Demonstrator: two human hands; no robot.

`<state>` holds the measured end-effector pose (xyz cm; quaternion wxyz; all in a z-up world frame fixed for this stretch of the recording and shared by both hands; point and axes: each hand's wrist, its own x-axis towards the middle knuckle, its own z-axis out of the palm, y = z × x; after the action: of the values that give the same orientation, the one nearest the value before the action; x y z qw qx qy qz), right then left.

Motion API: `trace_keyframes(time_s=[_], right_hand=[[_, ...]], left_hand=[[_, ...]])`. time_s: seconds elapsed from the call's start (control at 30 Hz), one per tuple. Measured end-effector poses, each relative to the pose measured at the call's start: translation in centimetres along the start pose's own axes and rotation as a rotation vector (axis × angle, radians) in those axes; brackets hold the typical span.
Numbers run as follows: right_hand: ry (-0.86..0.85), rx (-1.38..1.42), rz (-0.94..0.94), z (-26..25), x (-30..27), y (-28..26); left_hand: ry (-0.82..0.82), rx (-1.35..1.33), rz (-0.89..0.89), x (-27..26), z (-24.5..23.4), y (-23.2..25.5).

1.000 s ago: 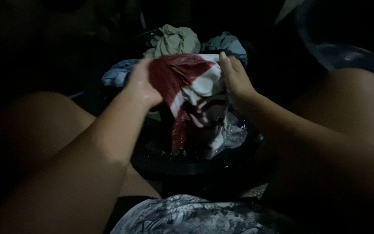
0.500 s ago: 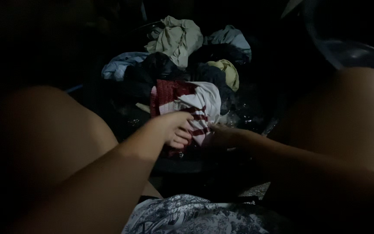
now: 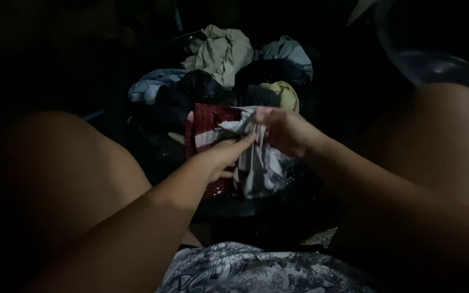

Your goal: The person hand-washes a red-and-white garment in a black basin filled with water. They repeatedly submerge, wring, and rub the fabric, turning it over and squeezing out water. Other clothes remain in the basin but are not actively handled.

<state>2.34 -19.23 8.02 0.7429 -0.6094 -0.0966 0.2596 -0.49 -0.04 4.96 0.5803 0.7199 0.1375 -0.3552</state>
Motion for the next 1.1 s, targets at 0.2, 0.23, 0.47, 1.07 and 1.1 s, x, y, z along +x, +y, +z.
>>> trace_keyframes(time_s=[0.2, 0.23, 0.47, 1.07, 1.1], right_hand=[[0.222, 0.045, 0.023, 1.5, -0.1, -2.1], [0.232, -0.108, 0.055, 1.6, -0.1, -2.2], [0.074, -0.482, 0.257, 1.7, -0.3, -0.3], [0.345, -0.172, -0.377, 8.1, -1.4, -9.3], [0.356, -0.225, -0.466, 8.7, -1.0, -8.9]], left_hand=[[0.132, -0.161, 0.321, 1.8, -0.2, 1.6], [0.152, -0.286, 0.4, 2.3, -0.4, 2.1], [0.03, -0.778, 0.336, 1.9, -3.5, 9.3], [-0.187, -1.194, 0.299, 0.7, -2.5, 11.4], [-0.101, -0.735, 0.447, 1.0, -1.8, 11.9]])
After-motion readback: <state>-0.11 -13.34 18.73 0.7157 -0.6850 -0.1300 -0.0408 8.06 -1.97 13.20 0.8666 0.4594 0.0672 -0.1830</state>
